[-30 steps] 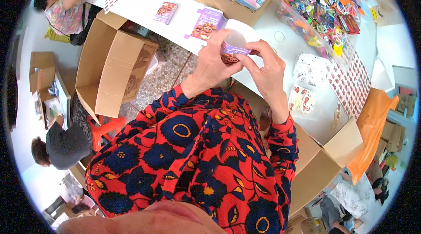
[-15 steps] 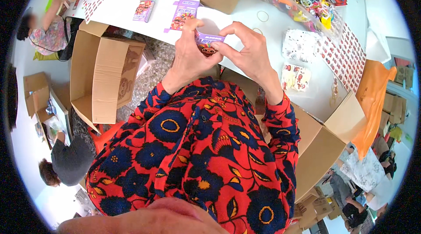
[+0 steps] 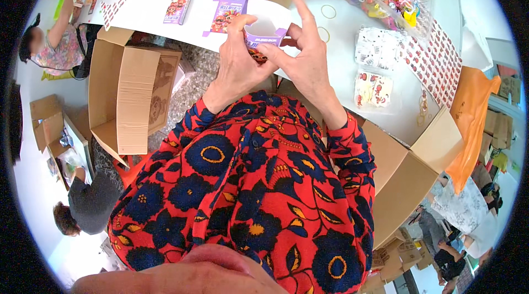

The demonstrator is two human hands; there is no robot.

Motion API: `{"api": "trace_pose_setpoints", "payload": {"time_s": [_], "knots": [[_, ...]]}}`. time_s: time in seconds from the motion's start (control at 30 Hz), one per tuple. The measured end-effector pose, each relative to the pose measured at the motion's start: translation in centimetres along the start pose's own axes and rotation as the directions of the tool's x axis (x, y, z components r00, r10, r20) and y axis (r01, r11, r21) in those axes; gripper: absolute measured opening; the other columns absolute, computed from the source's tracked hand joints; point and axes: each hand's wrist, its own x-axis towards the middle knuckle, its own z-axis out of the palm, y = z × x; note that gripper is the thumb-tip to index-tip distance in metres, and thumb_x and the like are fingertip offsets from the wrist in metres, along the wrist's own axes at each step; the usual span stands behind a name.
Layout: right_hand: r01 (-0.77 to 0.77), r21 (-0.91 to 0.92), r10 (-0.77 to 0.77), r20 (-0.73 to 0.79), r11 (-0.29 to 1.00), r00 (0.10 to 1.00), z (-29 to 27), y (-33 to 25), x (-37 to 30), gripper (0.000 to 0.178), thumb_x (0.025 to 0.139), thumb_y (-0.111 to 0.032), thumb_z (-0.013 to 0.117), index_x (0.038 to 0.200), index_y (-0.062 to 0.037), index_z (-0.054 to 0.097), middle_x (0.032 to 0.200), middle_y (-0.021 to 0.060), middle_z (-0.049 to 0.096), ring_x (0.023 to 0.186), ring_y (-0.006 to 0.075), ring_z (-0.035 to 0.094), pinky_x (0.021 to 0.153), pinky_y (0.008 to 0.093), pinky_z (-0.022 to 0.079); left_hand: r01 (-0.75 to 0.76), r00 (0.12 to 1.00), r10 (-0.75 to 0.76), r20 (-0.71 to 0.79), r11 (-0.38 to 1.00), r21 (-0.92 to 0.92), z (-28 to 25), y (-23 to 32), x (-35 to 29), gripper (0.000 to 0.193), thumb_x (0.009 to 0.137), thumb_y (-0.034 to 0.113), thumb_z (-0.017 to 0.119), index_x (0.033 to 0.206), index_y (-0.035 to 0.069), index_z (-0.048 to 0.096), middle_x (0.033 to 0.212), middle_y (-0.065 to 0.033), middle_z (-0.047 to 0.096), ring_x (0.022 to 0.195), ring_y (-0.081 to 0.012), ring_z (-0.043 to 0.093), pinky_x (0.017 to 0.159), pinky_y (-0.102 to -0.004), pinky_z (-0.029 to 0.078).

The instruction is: Packaging small items into containers and applying stickers or rubber bands.

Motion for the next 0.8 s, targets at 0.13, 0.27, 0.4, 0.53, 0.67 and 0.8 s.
{"api": "trace_pose_setpoints", "payload": {"time_s": [0.13, 0.27, 0.4, 0.53, 0.67, 0.8], "knots": [[-0.093, -0.054, 0.097, 0.063, 0.994, 0.993, 0.0, 0.0, -0.1, 0.063, 0.079, -0.006, 0.070, 0.133, -0.0003, 0.040, 0.098, 0.0110, 0.067, 0.089, 0.0135, 0.063, 0.079, 0.0267, 0.050, -0.019, 1.000, 0.018, 0.008, 0.999, 0.028, -0.4, 0.2, 0.2, 0.066, 0.065, 0.015, 0.075, 0.116, 0.000, 0.037, 0.104, -0.0163, 0.050, 0.078, -0.0309, 0.058, 0.063, -0.0394, 0.050], [-0.031, -0.084, 0.034, 0.036, 0.996, 0.999, -0.1, 0.7, -0.3, 0.052, 0.079, -0.006, 0.070, 0.125, 0.0010, 0.049, 0.096, 0.0091, 0.067, 0.088, 0.0119, 0.063, 0.078, 0.0258, 0.050, -0.006, 1.000, 0.006, 0.007, 1.000, -0.009, -0.3, 0.0, -0.2, 0.066, 0.064, 0.015, 0.075, 0.116, 0.000, 0.038, 0.104, -0.0165, 0.050, 0.077, -0.0313, 0.058, 0.063, -0.0395, 0.050], [-0.033, -0.111, 0.039, 0.052, 0.993, 0.998, -1.1, 0.7, -0.4, 0.036, 0.080, -0.007, 0.070, 0.112, 0.0025, 0.057, 0.092, 0.0066, 0.068, 0.084, 0.0099, 0.062, 0.076, 0.0251, 0.050, 0.119, 0.988, -0.107, 0.111, 0.986, -0.116, -0.9, 0.5, -0.3, 0.063, 0.067, 0.017, 0.077, 0.115, 0.001, 0.040, 0.105, -0.0157, 0.052, 0.081, -0.0311, 0.060, 0.065, -0.0380, 0.050], [-0.094, -0.144, 0.124, 0.220, 0.985, 0.968, -3.1, -0.5, 0.1, 0.032, 0.082, -0.005, 0.067, 0.111, 0.0022, 0.056, 0.095, 0.0028, 0.064, 0.089, 0.0079, 0.059, 0.078, 0.0239, 0.047, 0.101, 0.972, -0.030, 0.234, 0.949, -0.300, -2.1, -0.7, 0.5, 0.040, 0.077, 0.012, 0.071, 0.109, 0.000, 0.052, 0.103, -0.0123, 0.060, 0.084, -0.0249, 0.065, 0.070, -0.0327, 0.053], [-0.067, -0.213, 0.127, 0.284, 0.975, 0.950, -4.0, -1.0, 0.1, 0.029, 0.083, -0.006, 0.066, 0.109, 0.0012, 0.057, 0.094, 0.0018, 0.064, 0.088, 0.0071, 0.058, 0.076, 0.0232, 0.046, 0.127, 0.959, -0.015, 0.284, 0.915, -0.382, -2.7, -0.9, 0.8, 0.023, 0.081, 0.006, 0.066, 0.103, 0.001, 0.060, 0.097, -0.0098, 0.065, 0.082, -0.0193, 0.066, 0.071, -0.0289, 0.055], [-0.108, -0.195, 0.157, 0.256, 0.975, 0.954, -4.0, -0.5, 0.0, 0.029, 0.083, -0.006, 0.067, 0.110, 0.0013, 0.057, 0.096, 0.0025, 0.065, 0.088, 0.0074, 0.058, 0.077, 0.0235, 0.047, 0.122, 0.959, -0.011, 0.284, 0.918, -0.377, -2.7, -0.7, 1.0, 0.023, 0.082, 0.007, 0.067, 0.102, 0.000, 0.060, 0.095, -0.0093, 0.067, 0.081, -0.0171, 0.066, 0.069, -0.0280, 0.055]]}}
